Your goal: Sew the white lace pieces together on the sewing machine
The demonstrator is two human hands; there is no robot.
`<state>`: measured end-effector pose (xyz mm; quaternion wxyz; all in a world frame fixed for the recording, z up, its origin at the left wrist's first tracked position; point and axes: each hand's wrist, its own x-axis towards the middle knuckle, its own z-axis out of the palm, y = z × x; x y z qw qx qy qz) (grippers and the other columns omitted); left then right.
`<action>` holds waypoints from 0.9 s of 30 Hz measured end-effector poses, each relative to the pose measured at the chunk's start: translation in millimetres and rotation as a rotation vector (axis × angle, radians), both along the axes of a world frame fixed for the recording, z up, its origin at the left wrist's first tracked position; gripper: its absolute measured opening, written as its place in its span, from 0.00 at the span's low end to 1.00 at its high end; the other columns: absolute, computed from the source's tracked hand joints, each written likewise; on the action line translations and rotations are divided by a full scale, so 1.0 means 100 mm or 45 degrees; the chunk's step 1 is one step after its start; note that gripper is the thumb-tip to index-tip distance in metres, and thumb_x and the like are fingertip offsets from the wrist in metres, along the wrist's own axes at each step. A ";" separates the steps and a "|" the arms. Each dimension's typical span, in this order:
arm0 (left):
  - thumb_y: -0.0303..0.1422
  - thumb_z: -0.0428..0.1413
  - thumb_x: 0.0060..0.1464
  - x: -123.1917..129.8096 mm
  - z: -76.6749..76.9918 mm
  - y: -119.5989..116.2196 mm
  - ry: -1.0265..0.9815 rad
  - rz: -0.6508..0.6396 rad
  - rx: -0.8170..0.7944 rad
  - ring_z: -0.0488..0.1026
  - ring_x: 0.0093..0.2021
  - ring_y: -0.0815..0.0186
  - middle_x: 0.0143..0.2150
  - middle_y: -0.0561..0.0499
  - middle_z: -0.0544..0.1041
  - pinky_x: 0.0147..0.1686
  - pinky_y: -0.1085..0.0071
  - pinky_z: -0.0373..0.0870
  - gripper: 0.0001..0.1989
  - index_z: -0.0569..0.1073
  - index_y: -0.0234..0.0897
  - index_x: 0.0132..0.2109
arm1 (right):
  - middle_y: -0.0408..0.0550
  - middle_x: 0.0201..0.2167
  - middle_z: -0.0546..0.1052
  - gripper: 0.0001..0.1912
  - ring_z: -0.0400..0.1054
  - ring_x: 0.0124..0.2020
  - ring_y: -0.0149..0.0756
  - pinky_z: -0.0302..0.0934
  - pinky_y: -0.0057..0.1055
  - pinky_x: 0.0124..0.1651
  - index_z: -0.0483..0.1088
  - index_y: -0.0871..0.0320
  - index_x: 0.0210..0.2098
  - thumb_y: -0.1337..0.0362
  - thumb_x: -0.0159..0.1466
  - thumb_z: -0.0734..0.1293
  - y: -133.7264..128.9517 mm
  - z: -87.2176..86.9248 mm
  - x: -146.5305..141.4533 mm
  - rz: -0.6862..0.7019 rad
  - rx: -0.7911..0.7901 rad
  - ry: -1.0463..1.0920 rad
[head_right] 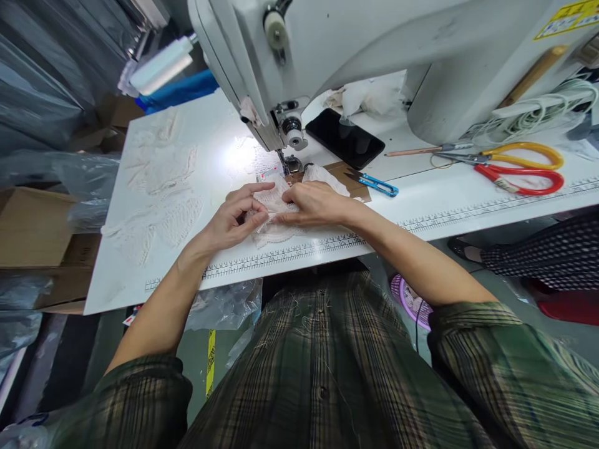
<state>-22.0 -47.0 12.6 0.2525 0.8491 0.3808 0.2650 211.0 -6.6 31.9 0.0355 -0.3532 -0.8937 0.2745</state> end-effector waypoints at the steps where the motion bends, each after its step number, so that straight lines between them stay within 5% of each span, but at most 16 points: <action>1: 0.42 0.58 0.61 -0.01 0.00 0.01 -0.010 -0.017 0.034 0.68 0.61 0.56 0.65 0.42 0.67 0.58 0.51 0.68 0.11 0.75 0.39 0.43 | 0.40 0.21 0.60 0.24 0.52 0.24 0.31 0.44 0.32 0.31 0.55 0.56 0.24 0.47 0.67 0.64 0.01 0.00 -0.01 -0.008 -0.012 0.003; 4: 0.44 0.64 0.55 -0.04 -0.01 0.03 0.051 -0.176 0.052 0.63 0.66 0.53 0.67 0.43 0.63 0.63 0.50 0.63 0.14 0.76 0.41 0.44 | 0.40 0.20 0.60 0.24 0.52 0.23 0.30 0.45 0.32 0.30 0.56 0.56 0.23 0.49 0.69 0.62 0.05 0.02 -0.03 -0.004 -0.091 0.042; 9: 0.37 0.54 0.64 -0.02 0.02 0.02 0.159 -0.279 -0.022 0.63 0.66 0.52 0.67 0.42 0.61 0.64 0.51 0.63 0.11 0.76 0.37 0.36 | 0.39 0.19 0.60 0.22 0.50 0.22 0.30 0.44 0.32 0.29 0.59 0.57 0.23 0.50 0.67 0.64 0.05 0.05 -0.04 -0.070 -0.123 0.047; 18: 0.35 0.51 0.65 0.01 0.06 -0.03 0.193 -0.208 -0.107 0.58 0.70 0.54 0.70 0.45 0.59 0.66 0.50 0.62 0.11 0.71 0.39 0.34 | 0.39 0.19 0.60 0.21 0.51 0.23 0.30 0.44 0.32 0.30 0.62 0.57 0.25 0.49 0.66 0.64 0.02 0.03 -0.01 -0.084 -0.157 0.097; 27: 0.35 0.48 0.67 0.05 -0.01 -0.01 0.066 -0.047 -0.035 0.70 0.60 0.57 0.63 0.40 0.68 0.54 0.57 0.71 0.12 0.68 0.38 0.35 | 0.41 0.24 0.64 0.25 0.56 0.27 0.33 0.45 0.31 0.32 0.57 0.56 0.28 0.43 0.61 0.69 -0.02 0.01 0.03 0.034 0.002 0.016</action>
